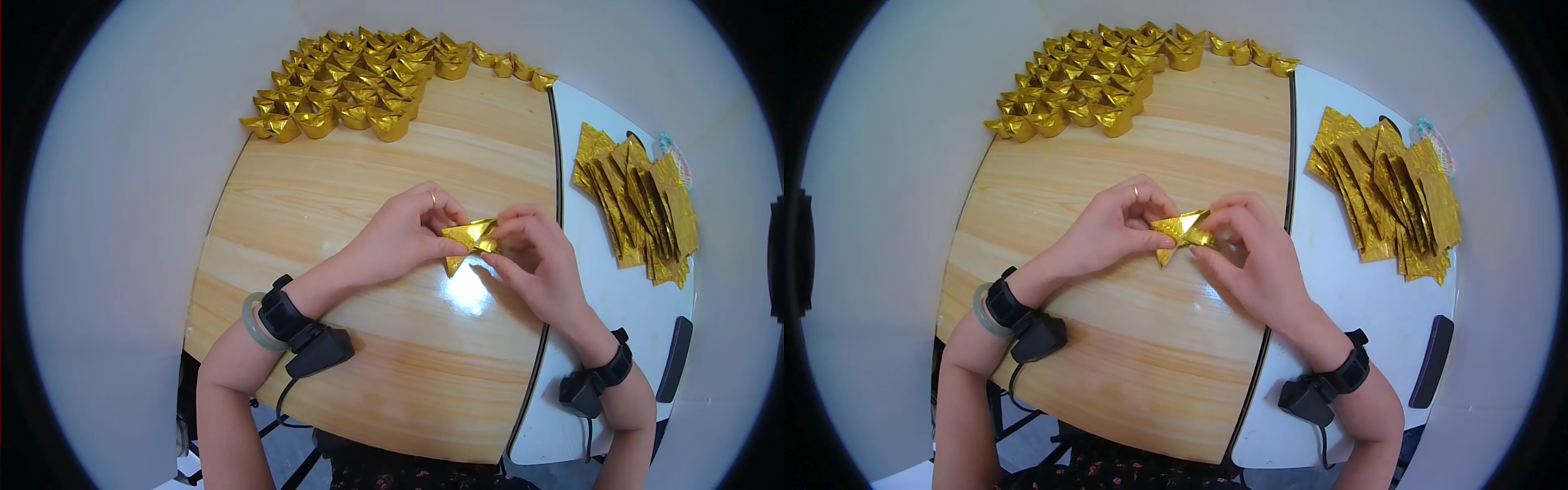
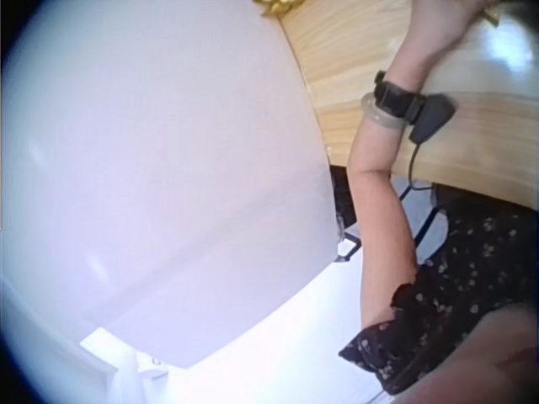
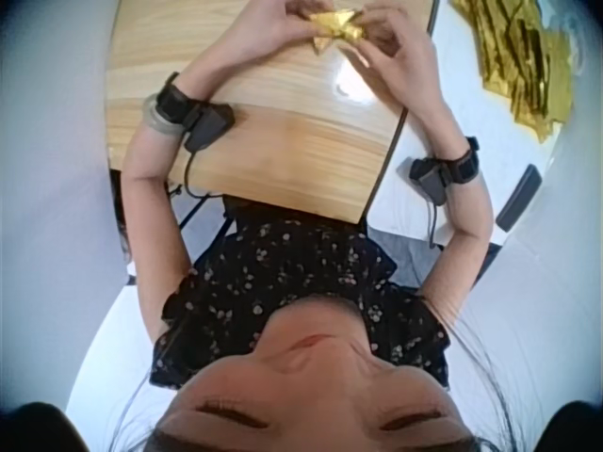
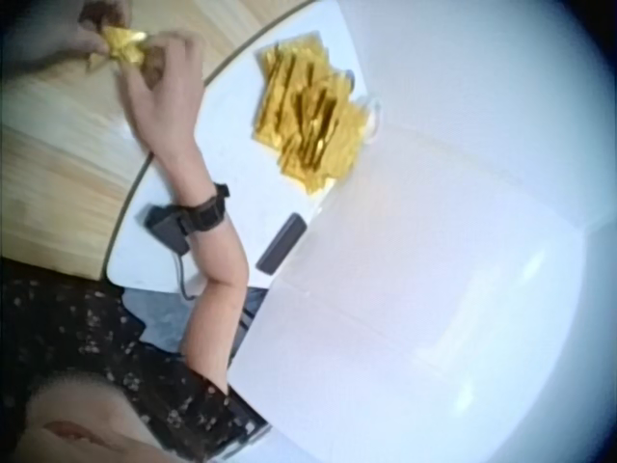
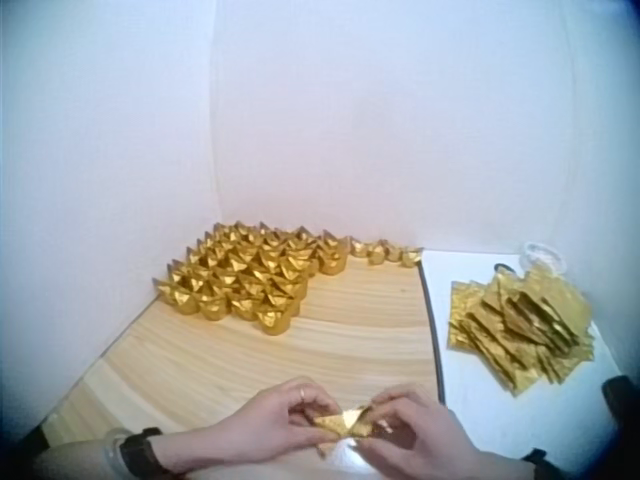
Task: Folding gold-colored paper into traditional Chinese funeral ingots (yuanbao).
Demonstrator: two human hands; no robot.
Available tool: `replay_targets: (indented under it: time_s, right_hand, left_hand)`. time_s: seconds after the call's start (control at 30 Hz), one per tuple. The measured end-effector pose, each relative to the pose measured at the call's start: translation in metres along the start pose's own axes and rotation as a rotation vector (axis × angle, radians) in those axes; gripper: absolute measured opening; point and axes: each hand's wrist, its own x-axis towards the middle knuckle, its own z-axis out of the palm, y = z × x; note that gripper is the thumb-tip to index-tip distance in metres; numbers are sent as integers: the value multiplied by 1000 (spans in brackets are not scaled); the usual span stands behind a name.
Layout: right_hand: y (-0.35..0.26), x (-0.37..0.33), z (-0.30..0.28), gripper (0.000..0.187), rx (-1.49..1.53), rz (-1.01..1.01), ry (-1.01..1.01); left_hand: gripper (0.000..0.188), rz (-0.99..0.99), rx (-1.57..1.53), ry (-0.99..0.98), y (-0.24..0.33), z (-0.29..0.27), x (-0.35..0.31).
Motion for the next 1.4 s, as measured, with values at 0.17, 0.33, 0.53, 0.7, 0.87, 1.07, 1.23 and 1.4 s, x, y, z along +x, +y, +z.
replay_targets:
  time_s: [0.17,0.33,0.53,0.7,0.87,1.07,1.23,1.4]
  right_hand:
    - [2,0,6,44,541,314,68]
    - [-5,2,-2,43,547,361,-94]
    - [-5,1,1,40,361,224,-187]
    - [-5,2,-1,41,401,221,-229]
    - [-6,6,-3,41,538,407,-300]
    - [-8,3,-5,36,758,412,-154]
    - [-5,4,-9,29,497,405,-185]
    - [-6,5,-14,25,391,321,-89]
  left_hand:
    - [21,-146,-497,-156,6,0,1]
    - [25,-152,-438,-206,15,1,-1]
    - [27,-212,-388,-223,13,1,-1]
    - [28,-226,-427,-219,11,1,-1]
    - [26,-224,-362,-265,18,2,-2]
    - [26,-153,-483,-176,13,0,-1]
    - [24,-172,-423,-168,10,1,1]
    - [19,-133,-482,-103,11,4,0]
